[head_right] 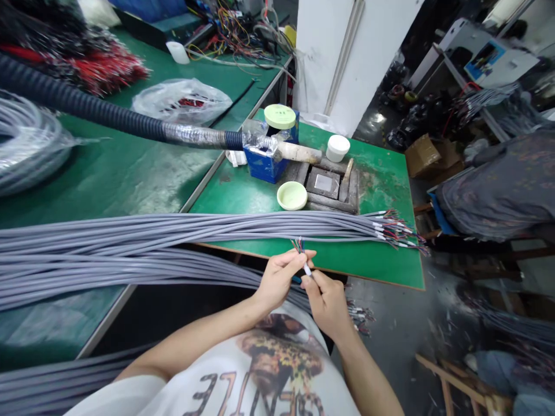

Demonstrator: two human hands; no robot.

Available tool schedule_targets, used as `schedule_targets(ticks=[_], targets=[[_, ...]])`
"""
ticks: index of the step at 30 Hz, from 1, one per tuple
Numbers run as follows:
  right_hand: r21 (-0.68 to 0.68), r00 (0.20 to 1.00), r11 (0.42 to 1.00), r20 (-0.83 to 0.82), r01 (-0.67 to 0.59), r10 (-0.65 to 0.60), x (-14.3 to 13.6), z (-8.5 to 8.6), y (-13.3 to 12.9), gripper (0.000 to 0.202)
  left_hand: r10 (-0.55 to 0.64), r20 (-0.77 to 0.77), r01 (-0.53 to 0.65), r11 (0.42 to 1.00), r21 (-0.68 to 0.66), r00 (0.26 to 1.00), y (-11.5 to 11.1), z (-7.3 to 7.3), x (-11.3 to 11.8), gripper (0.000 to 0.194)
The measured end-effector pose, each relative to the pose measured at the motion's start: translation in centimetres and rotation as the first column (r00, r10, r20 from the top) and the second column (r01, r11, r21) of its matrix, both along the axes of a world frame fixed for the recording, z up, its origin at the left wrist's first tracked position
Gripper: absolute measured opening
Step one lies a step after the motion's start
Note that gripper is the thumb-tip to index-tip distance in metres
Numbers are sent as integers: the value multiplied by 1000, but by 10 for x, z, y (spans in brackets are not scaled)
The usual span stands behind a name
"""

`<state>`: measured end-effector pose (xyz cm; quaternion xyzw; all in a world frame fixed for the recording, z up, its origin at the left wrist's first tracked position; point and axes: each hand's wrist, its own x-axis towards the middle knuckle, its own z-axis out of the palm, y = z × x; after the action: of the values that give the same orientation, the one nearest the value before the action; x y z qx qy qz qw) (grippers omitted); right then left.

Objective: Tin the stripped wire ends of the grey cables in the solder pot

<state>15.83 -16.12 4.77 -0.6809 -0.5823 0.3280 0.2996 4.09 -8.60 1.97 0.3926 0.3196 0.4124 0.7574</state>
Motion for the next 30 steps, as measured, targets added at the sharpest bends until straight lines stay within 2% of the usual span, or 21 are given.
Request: schedule_targets(ticks=[11,25,28,30], targets=[[-6,999,1000,-48,23,-23,2,0,-4,35,12,-71,-8,998,59,997,-1,2,3,27],[-92,970,993,-226,75,-94,1,-4,-8,37,-20,-30,19,999,-25,999,0,-3,9,29],[-145,938,972,-267,186,-220,17,-14,-26,39,36,-25,-36,999,-2,999,5,-5,5,32],[-207,890,920,-252,333,-379,44,-28,-50,41,105,-77,-96,988,119,991,13,-3,-4,30]])
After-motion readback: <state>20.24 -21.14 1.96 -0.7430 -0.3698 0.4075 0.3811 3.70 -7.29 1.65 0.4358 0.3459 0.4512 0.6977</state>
